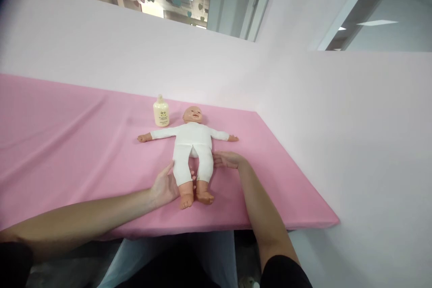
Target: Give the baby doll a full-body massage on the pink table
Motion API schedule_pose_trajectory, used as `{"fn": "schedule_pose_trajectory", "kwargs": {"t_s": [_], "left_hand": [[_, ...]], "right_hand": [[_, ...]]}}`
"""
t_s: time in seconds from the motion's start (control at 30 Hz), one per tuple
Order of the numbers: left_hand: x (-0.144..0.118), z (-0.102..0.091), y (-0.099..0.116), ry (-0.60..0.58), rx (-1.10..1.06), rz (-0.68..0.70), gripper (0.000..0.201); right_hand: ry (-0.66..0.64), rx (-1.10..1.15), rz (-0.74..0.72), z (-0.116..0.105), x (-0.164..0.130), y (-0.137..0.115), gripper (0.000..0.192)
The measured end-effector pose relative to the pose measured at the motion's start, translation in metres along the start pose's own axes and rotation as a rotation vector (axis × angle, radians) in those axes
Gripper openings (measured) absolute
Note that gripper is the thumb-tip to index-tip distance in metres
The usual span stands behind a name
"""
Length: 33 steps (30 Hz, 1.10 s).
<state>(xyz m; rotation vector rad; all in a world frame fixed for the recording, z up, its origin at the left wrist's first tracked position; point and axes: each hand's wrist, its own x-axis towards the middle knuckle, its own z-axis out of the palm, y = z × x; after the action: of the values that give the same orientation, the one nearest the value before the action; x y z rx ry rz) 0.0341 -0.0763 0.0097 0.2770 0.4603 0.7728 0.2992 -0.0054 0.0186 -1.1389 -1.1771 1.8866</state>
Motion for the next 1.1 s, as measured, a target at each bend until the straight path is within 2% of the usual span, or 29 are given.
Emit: {"fn": "schedule_pose_trajectory", "kwargs": {"t_s": [0.13, 0.2, 0.37, 0.5, 0.63, 0.8, 0.93, 1.1], "left_hand": [[-0.006, 0.001, -0.006, -0.028, -0.037, -0.096, 0.046], [-0.008, 0.002, -0.009, -0.036, -0.053, -0.144, 0.042], [-0.01, 0.003, -0.011, -0.051, -0.088, -0.223, 0.043], [-0.011, 0.0, -0.01, -0.165, -0.118, -0.302, 0.046], [-0.011, -0.003, -0.01, -0.263, -0.145, -0.351, 0.047], [-0.011, -0.005, -0.011, -0.268, -0.159, -0.353, 0.049], [-0.012, -0.002, -0.011, -0.282, -0.165, -0.347, 0.05], [-0.018, 0.0, -0.008, -0.301, -0.105, -0.391, 0.048]], "right_hand": [[0.302, 0.314, -0.101, -0.023, 0.014, -0.001, 0.041], [0.375, 0.442, -0.13, -0.031, 0.022, 0.0, 0.044], [0.424, 0.592, -0.196, -0.041, 0.039, 0.0, 0.056], [0.411, 0.607, -0.229, -0.045, 0.049, -0.003, 0.058], [0.387, 0.621, -0.252, -0.05, 0.055, -0.008, 0.055], [0.432, 0.658, -0.309, -0.053, 0.062, -0.01, 0.047], [0.391, 0.646, -0.354, -0.051, 0.067, -0.008, 0.04], [0.403, 0.637, -0.323, -0.058, 0.075, -0.008, 0.038]]}}
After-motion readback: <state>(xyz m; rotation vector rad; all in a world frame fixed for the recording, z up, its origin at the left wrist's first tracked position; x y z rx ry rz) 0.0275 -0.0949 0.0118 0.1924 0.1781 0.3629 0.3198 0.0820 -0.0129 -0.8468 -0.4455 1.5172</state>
